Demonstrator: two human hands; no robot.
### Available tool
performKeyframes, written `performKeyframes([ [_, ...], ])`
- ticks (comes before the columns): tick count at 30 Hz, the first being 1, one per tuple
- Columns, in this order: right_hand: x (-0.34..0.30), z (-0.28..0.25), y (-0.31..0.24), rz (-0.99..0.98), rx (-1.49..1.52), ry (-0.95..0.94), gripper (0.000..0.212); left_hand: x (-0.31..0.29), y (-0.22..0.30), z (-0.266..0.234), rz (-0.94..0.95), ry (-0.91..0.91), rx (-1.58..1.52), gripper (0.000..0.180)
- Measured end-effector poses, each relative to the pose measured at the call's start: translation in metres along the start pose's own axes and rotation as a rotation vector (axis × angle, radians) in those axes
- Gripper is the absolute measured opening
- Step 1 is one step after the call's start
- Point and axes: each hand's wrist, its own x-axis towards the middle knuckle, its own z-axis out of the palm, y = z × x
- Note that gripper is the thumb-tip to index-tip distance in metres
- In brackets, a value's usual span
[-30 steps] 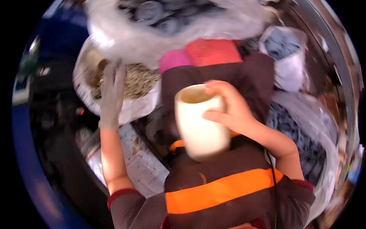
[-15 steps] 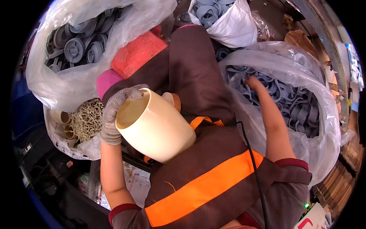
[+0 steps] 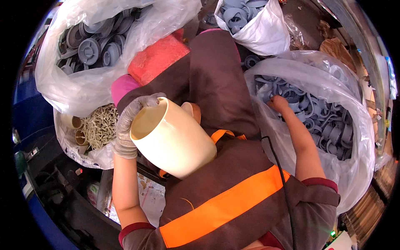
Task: The person picks up a plastic jug and a lid, fits the lid onto the opening of the jug, and then places the assembled jug onto a table.
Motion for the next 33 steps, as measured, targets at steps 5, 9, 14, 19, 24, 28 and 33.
performKeyframes([
  [5,-0.021,-0.029,0.013,-0.053,-0.005,-0.039,0.037,-0.001,-0.005,-0.005,0.052,0.008,0.081,0.040],
  [9,-0.044,-0.007,0.024,-0.119,-0.126,-0.091,0.041,0.004,0.001,0.005,0.068,-0.094,0.004,0.041],
  [14,-0.058,-0.106,-0.042,0.159,0.051,0.319,0.048,0.002,-0.009,-0.014,0.084,-0.123,0.116,0.045],
  [19,-0.120,-0.269,-0.165,-0.134,0.479,0.753,0.045,0.036,0.021,0.015,0.195,-0.312,0.440,0.058],
  [24,-0.188,-0.321,-0.275,-0.553,0.578,0.892,0.035,0.053,0.014,-0.006,0.264,-0.338,0.614,0.053],
  [28,-0.215,-0.311,-0.302,-0.764,0.943,0.627,0.047,0.053,0.017,0.018,-0.076,-0.064,0.021,0.040],
  [33,-0.177,-0.318,-0.308,-1.004,1.285,0.258,0.075,0.050,0.012,-0.002,-0.210,-0.119,-0.059,0.032],
])
